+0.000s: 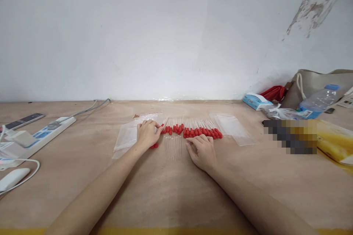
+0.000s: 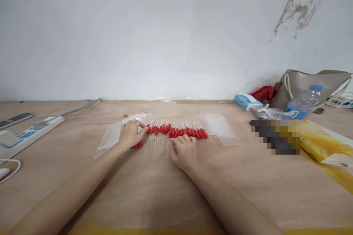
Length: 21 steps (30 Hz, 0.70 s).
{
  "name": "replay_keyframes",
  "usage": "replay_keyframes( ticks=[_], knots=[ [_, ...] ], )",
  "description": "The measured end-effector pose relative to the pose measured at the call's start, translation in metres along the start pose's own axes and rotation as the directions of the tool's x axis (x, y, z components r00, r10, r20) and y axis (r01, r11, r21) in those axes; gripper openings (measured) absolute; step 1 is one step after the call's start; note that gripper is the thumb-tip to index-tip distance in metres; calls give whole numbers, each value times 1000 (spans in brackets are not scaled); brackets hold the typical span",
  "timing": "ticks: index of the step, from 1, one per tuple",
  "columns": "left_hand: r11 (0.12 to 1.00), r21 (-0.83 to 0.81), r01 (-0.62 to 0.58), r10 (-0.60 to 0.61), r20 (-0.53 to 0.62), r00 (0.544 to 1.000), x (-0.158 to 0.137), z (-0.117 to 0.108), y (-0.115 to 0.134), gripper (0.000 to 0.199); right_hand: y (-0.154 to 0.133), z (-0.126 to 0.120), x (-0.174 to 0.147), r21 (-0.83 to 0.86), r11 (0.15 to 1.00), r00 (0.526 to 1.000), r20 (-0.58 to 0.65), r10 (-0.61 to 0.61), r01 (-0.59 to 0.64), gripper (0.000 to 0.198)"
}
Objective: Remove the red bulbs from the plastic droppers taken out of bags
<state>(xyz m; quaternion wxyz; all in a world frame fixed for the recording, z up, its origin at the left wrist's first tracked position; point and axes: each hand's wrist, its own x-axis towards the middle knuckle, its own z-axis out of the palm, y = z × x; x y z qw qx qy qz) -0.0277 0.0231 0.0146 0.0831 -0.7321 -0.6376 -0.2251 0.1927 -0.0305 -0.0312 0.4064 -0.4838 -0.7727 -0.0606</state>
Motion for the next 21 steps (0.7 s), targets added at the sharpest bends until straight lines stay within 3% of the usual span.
replay_keyframes(
  ticks=[2,5,8,13,21],
  knots=[
    [998,-41,-38,36,-66,997,-10,-6,-3,22,1,1,0,-6,1000,999,-32,-3,3,23],
    [970,-145,-197,182,-107,977,-31,-11,-6,18,1,0,0,-38,999,996,-91,-26,23,44],
    [901,-239,-363,348,-101,932,-52,-10,-5,16,-1,-2,0,-80,991,993,-42,-108,105,56],
    [838,-297,-458,448,-106,888,-64,-1,-1,13,-5,-3,-2,-45,953,954,42,-298,300,39],
    [815,-320,-484,475,-110,873,-67,1,5,14,-5,2,-3,-5,942,942,34,-334,335,17]
  ],
)
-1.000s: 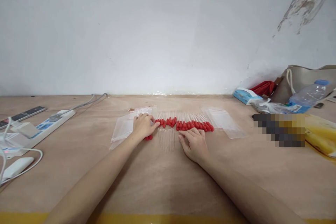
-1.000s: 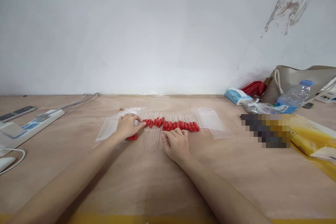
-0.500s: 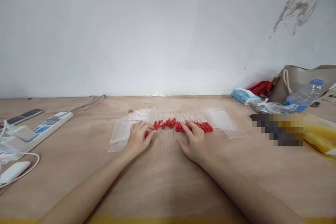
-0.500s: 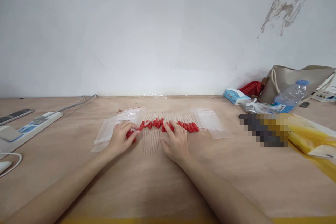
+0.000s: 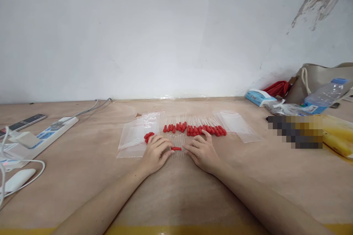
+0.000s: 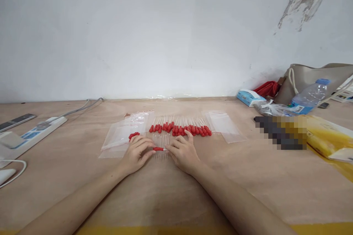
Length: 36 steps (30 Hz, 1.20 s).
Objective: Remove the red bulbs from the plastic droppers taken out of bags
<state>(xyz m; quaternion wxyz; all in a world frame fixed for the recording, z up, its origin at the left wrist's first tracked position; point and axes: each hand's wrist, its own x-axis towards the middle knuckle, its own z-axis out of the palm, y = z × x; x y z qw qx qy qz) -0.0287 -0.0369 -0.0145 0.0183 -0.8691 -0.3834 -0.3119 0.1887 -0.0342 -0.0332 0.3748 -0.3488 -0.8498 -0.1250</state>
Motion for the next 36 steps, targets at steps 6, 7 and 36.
replay_keyframes(
  ticks=[6,7,36],
  knots=[
    [994,48,-94,93,25,995,4,5,5,25,-2,0,1,-7,999,999,36,-40,40,19],
    [993,50,-103,102,21,995,5,6,5,20,-3,-1,1,-9,999,998,41,-49,49,19],
    [935,-69,347,-352,-285,892,1,-35,-35,24,8,-7,1,-78,969,971,44,237,-233,19]
  ],
)
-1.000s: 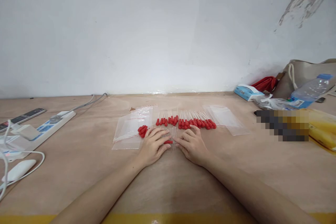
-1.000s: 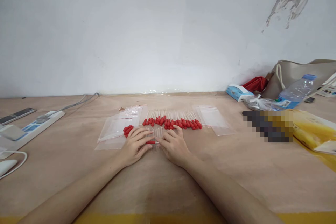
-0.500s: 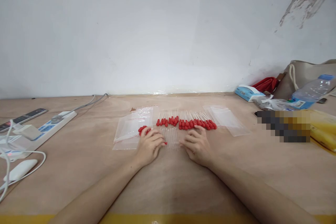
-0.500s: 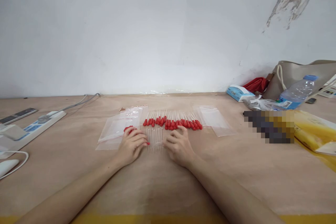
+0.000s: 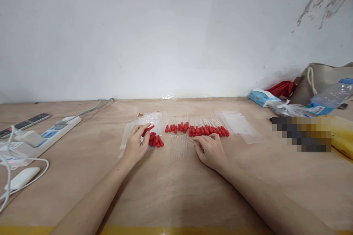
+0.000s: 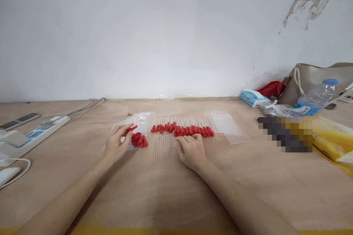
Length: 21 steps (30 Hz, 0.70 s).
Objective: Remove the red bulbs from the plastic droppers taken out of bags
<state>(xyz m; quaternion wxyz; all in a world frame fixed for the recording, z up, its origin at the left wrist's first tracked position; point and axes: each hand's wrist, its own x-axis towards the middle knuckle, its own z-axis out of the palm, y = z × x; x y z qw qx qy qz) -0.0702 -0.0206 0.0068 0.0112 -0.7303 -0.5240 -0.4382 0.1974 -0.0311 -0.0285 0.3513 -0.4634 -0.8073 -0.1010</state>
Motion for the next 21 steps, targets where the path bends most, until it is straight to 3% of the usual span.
replay_keyframes(
  ticks=[4,13,21],
  knots=[
    [997,49,52,-56,83,995,1,-5,-3,18,-3,4,1,-14,1000,1000,-3,26,-26,17],
    [994,100,-51,26,244,969,0,-1,-2,15,-10,5,-2,21,999,998,50,-40,39,22],
    [985,143,-97,78,132,988,6,-1,2,19,-13,-1,-1,40,994,988,110,-105,102,40]
  ],
)
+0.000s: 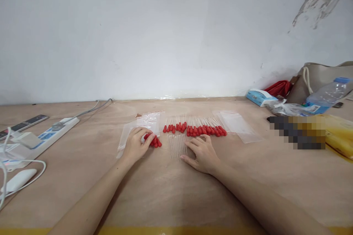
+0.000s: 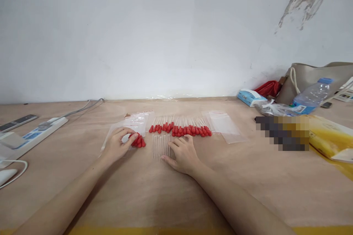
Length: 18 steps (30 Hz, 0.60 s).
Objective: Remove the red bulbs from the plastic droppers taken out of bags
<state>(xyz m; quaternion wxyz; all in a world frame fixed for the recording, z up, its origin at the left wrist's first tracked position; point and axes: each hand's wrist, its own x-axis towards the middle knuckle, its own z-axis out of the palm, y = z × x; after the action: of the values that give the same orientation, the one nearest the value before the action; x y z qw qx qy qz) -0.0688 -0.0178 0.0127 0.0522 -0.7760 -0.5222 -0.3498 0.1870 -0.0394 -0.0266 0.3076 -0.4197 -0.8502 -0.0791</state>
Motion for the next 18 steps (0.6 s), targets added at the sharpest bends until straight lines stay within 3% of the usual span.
replay_keyframes(
  ticks=[5,10,18],
  knots=[
    [987,158,-21,-5,162,987,21,15,3,17,1,-1,0,44,999,999,-14,31,-30,36],
    [967,256,13,-98,325,941,50,35,4,22,4,-1,0,160,985,993,-87,79,-64,24],
    [952,294,82,-173,298,939,62,42,-2,15,7,-1,1,193,978,979,-166,115,-83,19]
  ],
)
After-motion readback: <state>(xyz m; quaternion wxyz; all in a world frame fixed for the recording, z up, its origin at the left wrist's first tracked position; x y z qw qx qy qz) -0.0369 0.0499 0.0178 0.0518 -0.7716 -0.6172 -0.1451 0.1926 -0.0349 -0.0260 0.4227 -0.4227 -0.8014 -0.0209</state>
